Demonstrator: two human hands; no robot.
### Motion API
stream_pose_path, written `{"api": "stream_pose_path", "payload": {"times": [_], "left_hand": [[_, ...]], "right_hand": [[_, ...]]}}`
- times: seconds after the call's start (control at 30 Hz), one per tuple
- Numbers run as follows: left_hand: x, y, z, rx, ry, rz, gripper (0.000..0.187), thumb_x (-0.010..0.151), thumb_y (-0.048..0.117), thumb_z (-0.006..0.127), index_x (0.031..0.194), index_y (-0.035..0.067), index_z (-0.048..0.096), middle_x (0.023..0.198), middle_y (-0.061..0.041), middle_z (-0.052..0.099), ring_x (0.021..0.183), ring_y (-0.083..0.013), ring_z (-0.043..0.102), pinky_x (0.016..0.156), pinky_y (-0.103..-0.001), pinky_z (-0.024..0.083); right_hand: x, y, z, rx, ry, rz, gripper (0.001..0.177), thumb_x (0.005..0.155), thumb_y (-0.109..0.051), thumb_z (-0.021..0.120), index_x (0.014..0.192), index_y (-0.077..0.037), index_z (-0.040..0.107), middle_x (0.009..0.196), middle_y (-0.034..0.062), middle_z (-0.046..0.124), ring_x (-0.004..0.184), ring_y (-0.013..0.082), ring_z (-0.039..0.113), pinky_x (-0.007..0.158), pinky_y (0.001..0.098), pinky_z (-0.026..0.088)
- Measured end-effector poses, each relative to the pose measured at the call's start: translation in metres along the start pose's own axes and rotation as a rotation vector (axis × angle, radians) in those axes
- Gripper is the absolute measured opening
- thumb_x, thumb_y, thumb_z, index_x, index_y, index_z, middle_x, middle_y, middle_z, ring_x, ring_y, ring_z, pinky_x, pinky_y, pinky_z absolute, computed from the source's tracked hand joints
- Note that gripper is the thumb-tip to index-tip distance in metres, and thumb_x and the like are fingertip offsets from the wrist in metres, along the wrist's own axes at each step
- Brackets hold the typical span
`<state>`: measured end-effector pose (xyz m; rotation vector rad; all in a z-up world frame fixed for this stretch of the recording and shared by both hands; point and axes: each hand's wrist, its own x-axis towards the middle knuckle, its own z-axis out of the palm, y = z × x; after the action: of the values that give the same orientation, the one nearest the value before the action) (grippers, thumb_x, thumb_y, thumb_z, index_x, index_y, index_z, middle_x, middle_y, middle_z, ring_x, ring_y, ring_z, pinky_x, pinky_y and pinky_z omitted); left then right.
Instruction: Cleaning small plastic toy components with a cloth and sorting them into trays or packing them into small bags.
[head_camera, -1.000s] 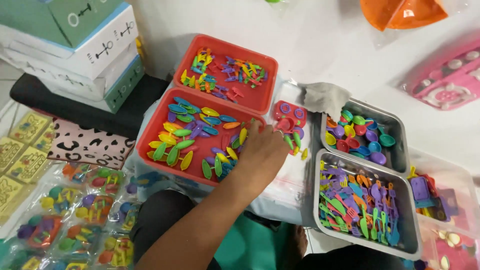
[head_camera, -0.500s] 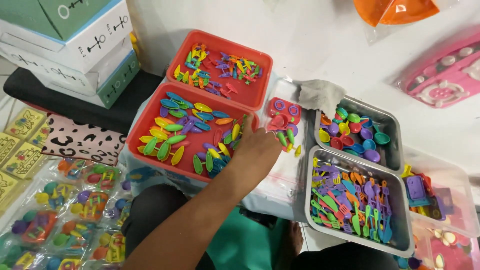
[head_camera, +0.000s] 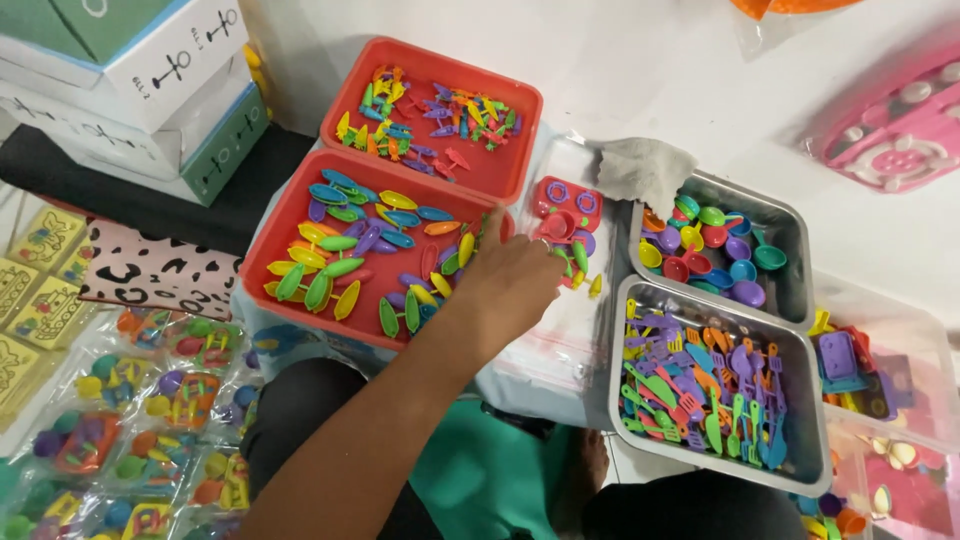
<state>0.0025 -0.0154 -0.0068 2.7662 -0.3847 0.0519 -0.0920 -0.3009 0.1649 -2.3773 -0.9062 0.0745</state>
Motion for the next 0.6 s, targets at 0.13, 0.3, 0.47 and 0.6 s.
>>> {"api": "stream_pose_path", "payload": {"times": [0.13,0.3,0.47,0.6], "left_hand": [[-0.001,-0.006,-0.019,0.02,0.104,0.06,0.025,0.088,0.015,0.068,0.112,0.011,0.072,0.098,-0.012,0.072,0.102,-0.0311,0.068,0.119,-0.068,0.017],[-0.006,-0.01,-0.028,-0.032,0.056,0.092,0.029,0.096,0.012,0.062,0.123,0.009,0.069,0.107,-0.015,0.069,0.111,-0.0335,0.067,0.119,-0.069,0.018],[-0.012,-0.014,-0.031,-0.151,0.071,0.126,0.028,0.096,0.015,0.061,0.122,0.013,0.069,0.106,-0.015,0.07,0.11,-0.0342,0.067,0.117,-0.072,0.019],[-0.009,-0.02,-0.033,-0.137,0.069,0.13,0.027,0.095,0.015,0.059,0.119,0.015,0.07,0.107,-0.015,0.07,0.112,-0.0346,0.067,0.118,-0.07,0.019]], "right_hand": [[0.04,0.016,0.033,-0.007,0.055,0.026,0.022,0.057,-0.025,0.092,0.063,-0.011,0.076,0.063,-0.0042,0.081,0.052,0.0106,0.074,0.057,0.0238,0.055],[0.117,0.06,0.103,-0.275,-0.071,-0.093,0.017,0.079,-0.017,0.084,0.095,-0.013,0.078,0.082,0.0084,0.074,0.083,0.033,0.072,0.078,0.0485,0.053],[0.13,0.104,0.146,-0.681,-0.095,-0.052,0.018,0.072,-0.04,0.081,0.086,-0.029,0.077,0.085,-0.0068,0.073,0.087,0.0197,0.068,0.095,0.0444,0.046],[0.139,0.11,0.148,-0.613,-0.157,-0.03,0.016,0.075,-0.042,0.078,0.083,-0.029,0.077,0.088,-0.0065,0.075,0.091,0.0202,0.07,0.103,0.0483,0.041]]}}
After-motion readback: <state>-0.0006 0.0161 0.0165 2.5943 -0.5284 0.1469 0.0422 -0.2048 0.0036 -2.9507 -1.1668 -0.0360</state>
